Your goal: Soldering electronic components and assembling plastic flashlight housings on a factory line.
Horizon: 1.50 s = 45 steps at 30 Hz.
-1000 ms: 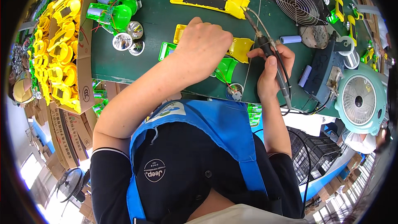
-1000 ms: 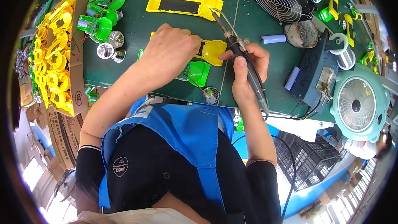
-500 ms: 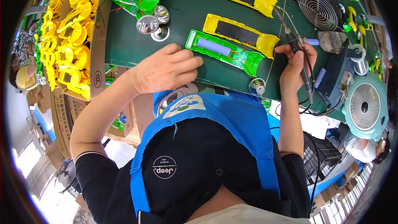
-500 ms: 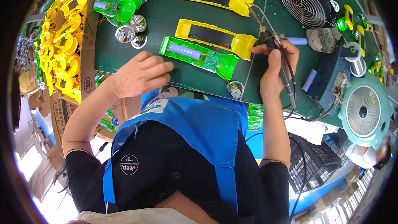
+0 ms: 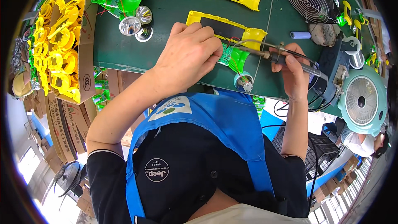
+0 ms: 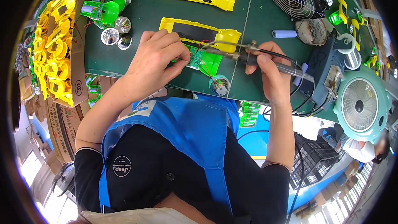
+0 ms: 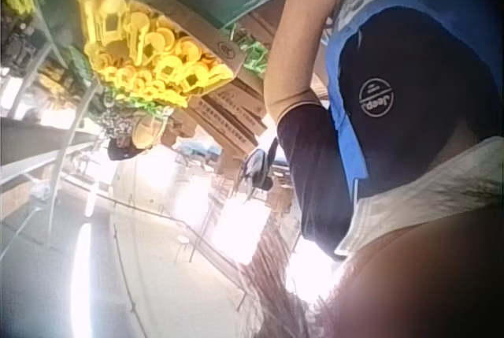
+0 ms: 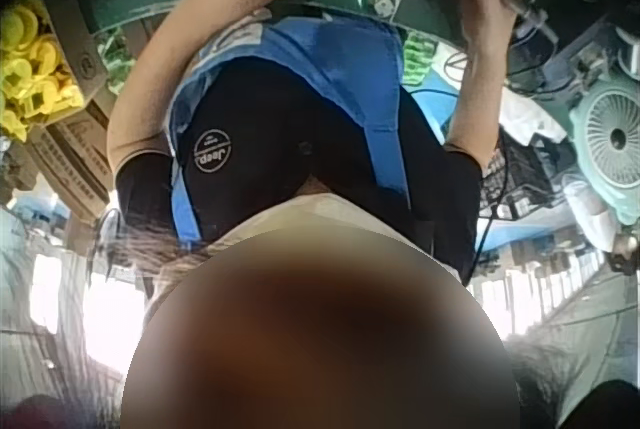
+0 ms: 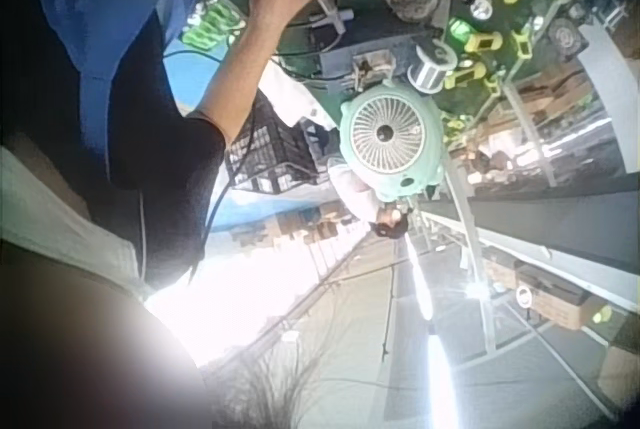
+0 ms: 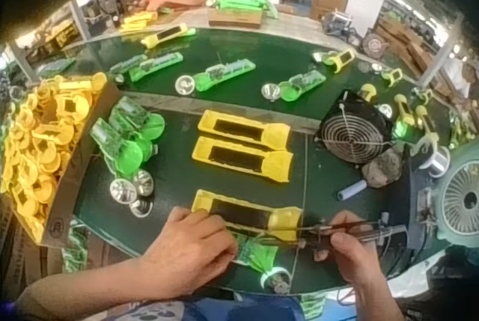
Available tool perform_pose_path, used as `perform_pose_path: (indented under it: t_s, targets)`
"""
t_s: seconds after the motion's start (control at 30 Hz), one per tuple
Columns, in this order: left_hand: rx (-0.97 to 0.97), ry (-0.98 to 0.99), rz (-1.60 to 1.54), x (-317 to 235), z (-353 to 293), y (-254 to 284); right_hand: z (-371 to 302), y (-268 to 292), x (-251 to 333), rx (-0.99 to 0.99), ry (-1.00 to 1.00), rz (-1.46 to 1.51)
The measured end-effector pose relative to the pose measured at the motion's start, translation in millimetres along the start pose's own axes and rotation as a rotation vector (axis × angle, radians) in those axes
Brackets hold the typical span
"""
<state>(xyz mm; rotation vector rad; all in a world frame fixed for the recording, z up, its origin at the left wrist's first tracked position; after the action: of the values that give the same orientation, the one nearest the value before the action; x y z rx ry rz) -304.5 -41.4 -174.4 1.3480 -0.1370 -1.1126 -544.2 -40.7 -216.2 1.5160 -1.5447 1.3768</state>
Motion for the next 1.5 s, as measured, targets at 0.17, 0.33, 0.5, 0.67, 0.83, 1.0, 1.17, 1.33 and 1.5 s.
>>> perform_pose_path:
  t_s: [0.17, 0.33, 0.5, 0.67, 0.83, 1.0, 1.17, 1.33, 1.5]
  targets:
    - [0.047, 0.109, 0.055, -5.2, 3.4, -0.9, 6.6, -6.2, -1.6, 0.021, -0.106, -0.147]
    - [0.023, 0.169, 0.059, -5.6, 2.3, -0.9, 7.3, -7.9, -0.7, -0.024, -0.113, -0.232]
    - [0.015, 0.192, 0.109, -6.0, 1.9, -3.8, 6.1, -7.5, 0.0, -0.044, -0.114, -0.252]
    - [0.0, 0.193, 0.12, -5.8, 1.9, -5.0, 5.6, -9.8, -1.3, -0.016, -0.144, -0.285]
    - [-0.004, 0.193, 0.137, -6.4, 1.6, -5.4, 6.2, -11.6, 0.7, -0.014, -0.118, -0.307]
    - [-0.006, 0.187, 0.146, -8.2, 2.2, -5.2, 2.3, -10.9, 1.9, 0.03, -0.052, -0.392]
    - [0.003, 0.192, 0.154, -8.4, 2.7, -5.5, -6.3, 4.4, 0.8, -0.031, 0.058, -0.127]
    - [0.02, 0.194, 0.161, -9.0, 4.0, -5.5, -7.2, 10.8, -1.7, -0.086, 0.059, -0.055]
    - [0.014, 0.196, 0.168, -9.0, 5.7, -5.6, 0.7, 0.8, 10.0, -0.189, 0.241, -0.131]
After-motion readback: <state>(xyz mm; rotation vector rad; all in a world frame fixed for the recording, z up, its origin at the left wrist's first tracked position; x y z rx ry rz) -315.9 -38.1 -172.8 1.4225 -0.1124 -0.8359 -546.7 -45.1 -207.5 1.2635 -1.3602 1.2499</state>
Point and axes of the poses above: each hand's wrist, its own z-axis towards the middle knuckle, its own y-axis out of the back of the hand, x = y × z, the point moved 6 cm from there along z, towards the middle knuckle, and after that the axes turned 9 degrees about -y, right-handed, at the moved point
